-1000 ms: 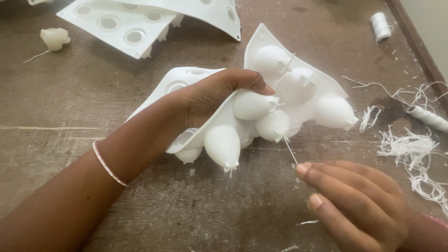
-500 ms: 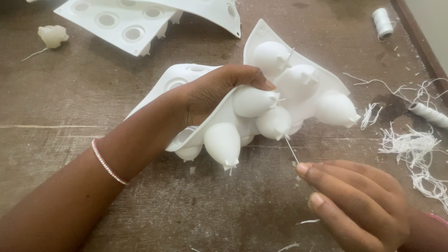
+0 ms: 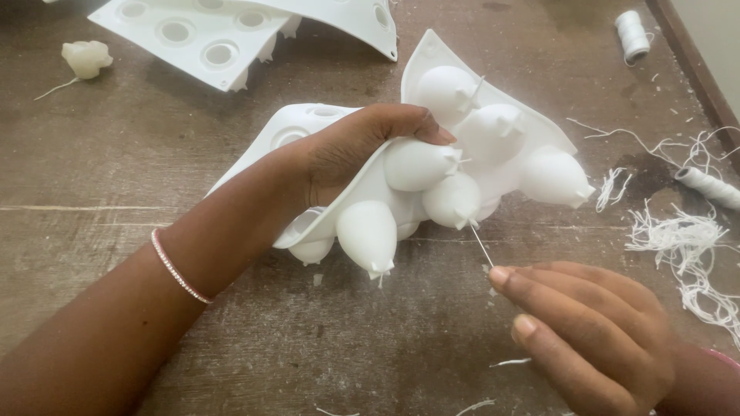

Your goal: Threading wicks through a silicone candle mold using a needle.

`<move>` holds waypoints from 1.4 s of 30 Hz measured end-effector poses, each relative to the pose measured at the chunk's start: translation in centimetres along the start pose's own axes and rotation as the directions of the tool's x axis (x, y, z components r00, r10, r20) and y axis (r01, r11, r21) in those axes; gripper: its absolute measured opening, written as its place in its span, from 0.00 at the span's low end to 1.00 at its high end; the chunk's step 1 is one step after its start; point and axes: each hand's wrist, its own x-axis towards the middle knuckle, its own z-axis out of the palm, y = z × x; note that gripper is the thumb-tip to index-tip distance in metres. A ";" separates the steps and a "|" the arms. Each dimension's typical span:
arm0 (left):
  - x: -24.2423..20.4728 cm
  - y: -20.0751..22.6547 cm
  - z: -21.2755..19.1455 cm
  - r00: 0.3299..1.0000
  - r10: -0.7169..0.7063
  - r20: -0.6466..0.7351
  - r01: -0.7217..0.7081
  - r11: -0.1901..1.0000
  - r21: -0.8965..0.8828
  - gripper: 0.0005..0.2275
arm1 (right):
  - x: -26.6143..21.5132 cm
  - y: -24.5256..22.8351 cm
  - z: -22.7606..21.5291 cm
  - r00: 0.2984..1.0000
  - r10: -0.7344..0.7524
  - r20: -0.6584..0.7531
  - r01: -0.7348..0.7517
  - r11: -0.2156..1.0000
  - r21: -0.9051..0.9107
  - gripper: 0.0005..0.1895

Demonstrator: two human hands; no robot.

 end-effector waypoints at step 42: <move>-0.6 0.3 0.5 0.990 -0.117 -0.073 0.119 0.992 0.027 0.30 | -0.8 3.5 4.2 0.989 0.024 -0.147 -0.048 0.986 -0.161 0.06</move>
